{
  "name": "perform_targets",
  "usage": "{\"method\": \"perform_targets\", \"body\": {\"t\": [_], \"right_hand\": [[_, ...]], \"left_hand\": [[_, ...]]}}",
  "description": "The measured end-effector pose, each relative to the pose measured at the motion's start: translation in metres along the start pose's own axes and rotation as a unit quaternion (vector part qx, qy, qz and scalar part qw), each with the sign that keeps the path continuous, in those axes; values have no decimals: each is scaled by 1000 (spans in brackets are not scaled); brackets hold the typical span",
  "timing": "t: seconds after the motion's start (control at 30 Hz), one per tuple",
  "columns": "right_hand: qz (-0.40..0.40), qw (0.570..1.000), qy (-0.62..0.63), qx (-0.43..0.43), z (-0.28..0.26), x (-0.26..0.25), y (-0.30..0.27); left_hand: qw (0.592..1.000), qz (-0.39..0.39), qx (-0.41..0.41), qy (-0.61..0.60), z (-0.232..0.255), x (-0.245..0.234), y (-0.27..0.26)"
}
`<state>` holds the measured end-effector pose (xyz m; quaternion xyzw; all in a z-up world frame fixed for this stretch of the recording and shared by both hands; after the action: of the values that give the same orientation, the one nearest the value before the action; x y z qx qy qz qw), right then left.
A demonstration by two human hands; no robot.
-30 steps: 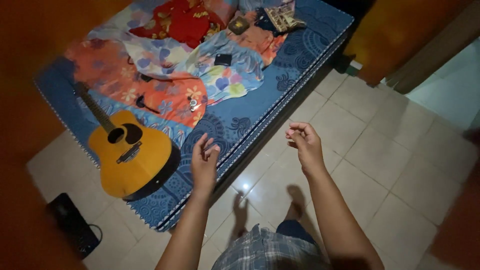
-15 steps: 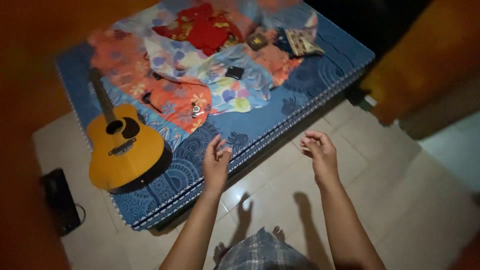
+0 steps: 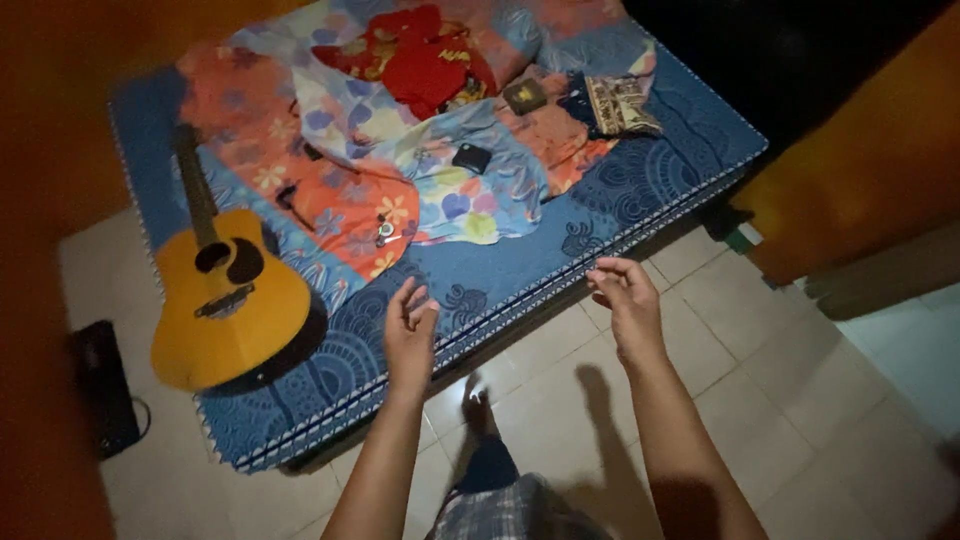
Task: The person folds a black cloth on a bed, then places it in a wardrobe. They pick up a wristwatch and a small black wallet, attach a keychain to the wallet, and place both items in the wardrobe.
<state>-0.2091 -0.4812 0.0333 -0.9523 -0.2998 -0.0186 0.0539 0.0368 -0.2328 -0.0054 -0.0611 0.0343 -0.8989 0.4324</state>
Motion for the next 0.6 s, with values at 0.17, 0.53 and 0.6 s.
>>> {"method": "perform_targets", "body": {"t": [0.17, 0.53, 0.6], "right_hand": [[6, 999, -31, -29, 6, -5, 46], [-89, 988, -117, -49, -40, 26, 88], [-87, 988, -111, -55, -51, 33, 92]], "left_hand": [[1000, -18, 3, -5, 4, 25, 50], [996, -53, 73, -19, 24, 50, 157], [996, -60, 68, -15, 41, 51, 162]]}}
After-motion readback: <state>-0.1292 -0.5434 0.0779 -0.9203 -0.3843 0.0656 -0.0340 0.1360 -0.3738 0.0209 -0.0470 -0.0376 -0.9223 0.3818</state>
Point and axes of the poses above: each hand's wrist, its own y-axis towards the middle knuckle, its own x-axis out of the palm, z = x × y, the point moved 10 cm from there along y, towards the middle knuckle, and after that the axes turned 10 degrees about -z, right-handed, at the moved point
